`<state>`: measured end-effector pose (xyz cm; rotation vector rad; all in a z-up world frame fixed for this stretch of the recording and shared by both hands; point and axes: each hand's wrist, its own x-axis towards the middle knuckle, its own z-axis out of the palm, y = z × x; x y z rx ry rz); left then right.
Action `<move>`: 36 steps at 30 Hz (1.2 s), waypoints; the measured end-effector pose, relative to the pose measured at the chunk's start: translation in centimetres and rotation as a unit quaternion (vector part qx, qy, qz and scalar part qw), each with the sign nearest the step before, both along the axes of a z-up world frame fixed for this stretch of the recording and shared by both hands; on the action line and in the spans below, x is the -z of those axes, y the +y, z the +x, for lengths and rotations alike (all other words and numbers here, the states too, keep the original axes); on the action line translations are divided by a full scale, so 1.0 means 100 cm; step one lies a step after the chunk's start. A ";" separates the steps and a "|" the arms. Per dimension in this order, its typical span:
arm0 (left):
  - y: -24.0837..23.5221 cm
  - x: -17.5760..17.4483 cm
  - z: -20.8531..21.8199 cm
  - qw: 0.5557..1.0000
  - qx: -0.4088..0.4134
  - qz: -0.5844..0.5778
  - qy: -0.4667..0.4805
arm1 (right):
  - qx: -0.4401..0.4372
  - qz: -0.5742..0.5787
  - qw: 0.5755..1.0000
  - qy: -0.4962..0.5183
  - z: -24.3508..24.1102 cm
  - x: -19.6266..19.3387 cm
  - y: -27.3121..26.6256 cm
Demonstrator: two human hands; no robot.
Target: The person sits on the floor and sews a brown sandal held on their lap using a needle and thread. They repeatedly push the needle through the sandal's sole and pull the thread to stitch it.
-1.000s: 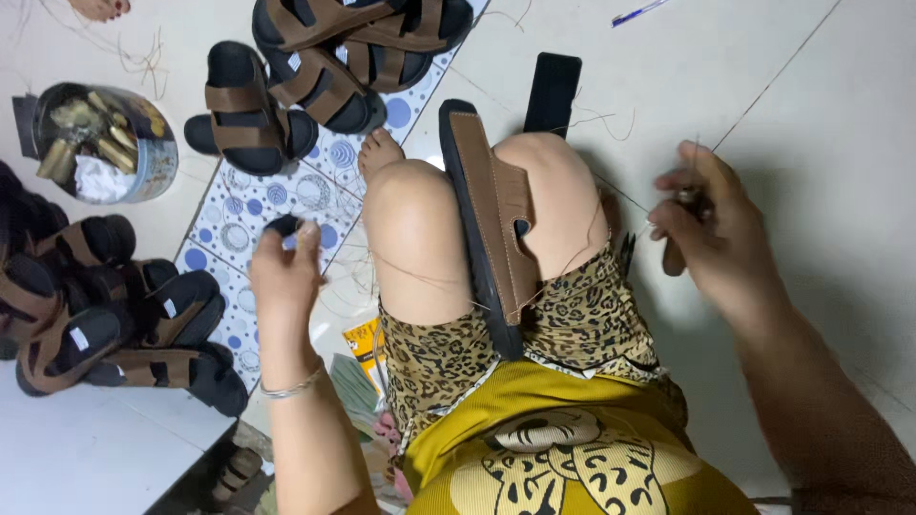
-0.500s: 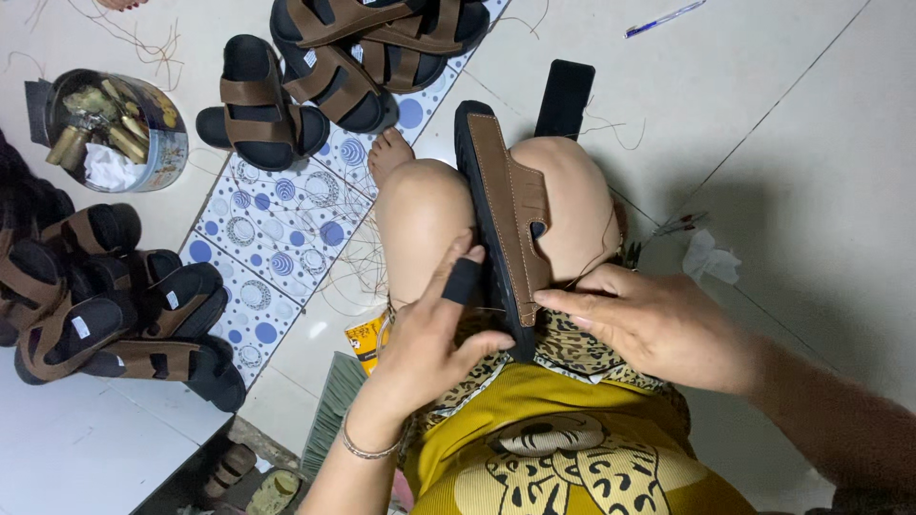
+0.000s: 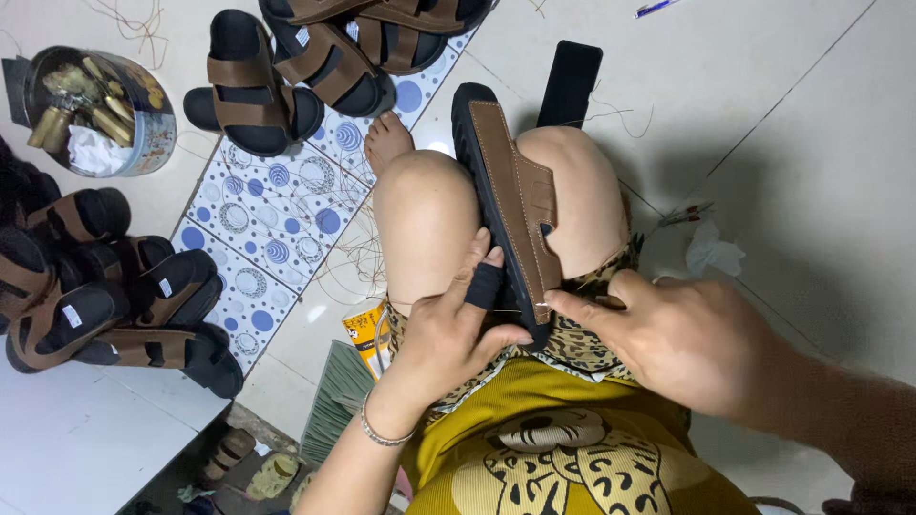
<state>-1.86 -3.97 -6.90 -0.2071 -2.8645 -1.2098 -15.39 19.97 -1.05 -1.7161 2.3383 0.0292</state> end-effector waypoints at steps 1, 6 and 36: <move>0.002 0.002 0.000 1.000 -0.003 0.000 -0.001 | -0.003 0.000 1.000 -0.001 0.005 0.002 0.001; 0.008 0.003 0.000 0.997 -0.015 -0.053 0.046 | -0.001 0.054 0.992 0.115 0.024 0.002 0.002; -0.001 0.013 0.003 0.999 -0.010 0.013 0.042 | 0.076 -0.004 0.971 -0.228 -0.010 0.027 0.014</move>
